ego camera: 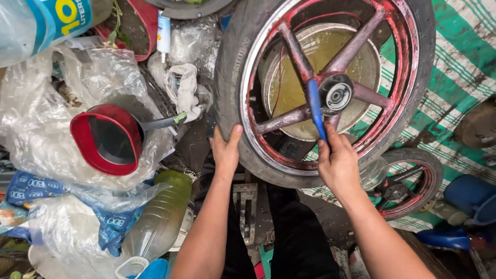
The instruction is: The person is using a small blue brush to scrub the inner rim of a motorcycle wheel placed in a basin of cleaning liquid.
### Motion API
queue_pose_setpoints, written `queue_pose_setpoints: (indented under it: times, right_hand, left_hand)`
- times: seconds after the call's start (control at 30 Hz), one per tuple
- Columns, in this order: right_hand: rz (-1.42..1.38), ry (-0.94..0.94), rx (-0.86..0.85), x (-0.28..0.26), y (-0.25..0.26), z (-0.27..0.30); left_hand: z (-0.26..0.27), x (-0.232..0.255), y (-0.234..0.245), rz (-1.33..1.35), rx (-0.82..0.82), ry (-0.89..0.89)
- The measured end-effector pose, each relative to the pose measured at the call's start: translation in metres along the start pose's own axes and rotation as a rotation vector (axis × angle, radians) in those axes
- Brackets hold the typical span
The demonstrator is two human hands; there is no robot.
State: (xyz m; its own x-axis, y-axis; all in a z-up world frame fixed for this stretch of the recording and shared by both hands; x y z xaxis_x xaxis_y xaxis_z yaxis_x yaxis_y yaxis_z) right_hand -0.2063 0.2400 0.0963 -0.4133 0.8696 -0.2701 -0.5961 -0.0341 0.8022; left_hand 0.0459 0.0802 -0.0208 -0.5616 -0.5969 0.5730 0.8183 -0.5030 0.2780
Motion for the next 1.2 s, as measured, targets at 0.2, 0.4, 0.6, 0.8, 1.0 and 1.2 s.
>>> queue_pose_setpoints:
  times: [0.2, 0.4, 0.6, 0.8, 1.0, 1.2]
  right_hand:
    - [0.094, -0.134, -0.046, -0.017, 0.024, 0.002]
    - [0.073, -0.085, -0.052, -0.066, 0.031, -0.043]
    - [0.172, 0.05, 0.014, -0.086, 0.023, -0.109]
    - [0.089, -0.221, -0.149, -0.065, 0.051, -0.035]
    - [-0.065, -0.121, -0.067, -0.144, 0.042, -0.07]
    - [0.056, -0.27, -0.093, -0.096, 0.031, -0.019]
  left_hand:
    - [0.027, 0.005, -0.017, 0.047, -0.053, -0.091]
    - [0.071, 0.024, -0.015, 0.018, -0.084, -0.078]
    - [0.06, -0.031, -0.015, -0.001, -0.117, -0.093]
    - [0.062, -0.032, -0.01, 0.005, -0.169, -0.065]
    - [0.049, -0.005, -0.007, 0.019, -0.226, -0.05]
    - [0.048, -0.029, -0.012, -0.039, -0.195, -0.063]
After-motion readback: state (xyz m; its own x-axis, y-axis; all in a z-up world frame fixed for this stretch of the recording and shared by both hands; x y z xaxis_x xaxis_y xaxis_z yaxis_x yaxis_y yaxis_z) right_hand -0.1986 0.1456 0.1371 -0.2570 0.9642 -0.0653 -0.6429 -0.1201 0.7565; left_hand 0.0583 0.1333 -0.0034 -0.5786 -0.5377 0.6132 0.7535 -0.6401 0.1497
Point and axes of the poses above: each hand's wrist, its own z-axis away from the middle knuckle, its own y-axis out of the back of the hand, x = y × z, the point moved 1 cm from there along -z, towards the middle knuckle, and after that the axes turned 3 degrees about -y, right-handed, at the moved point
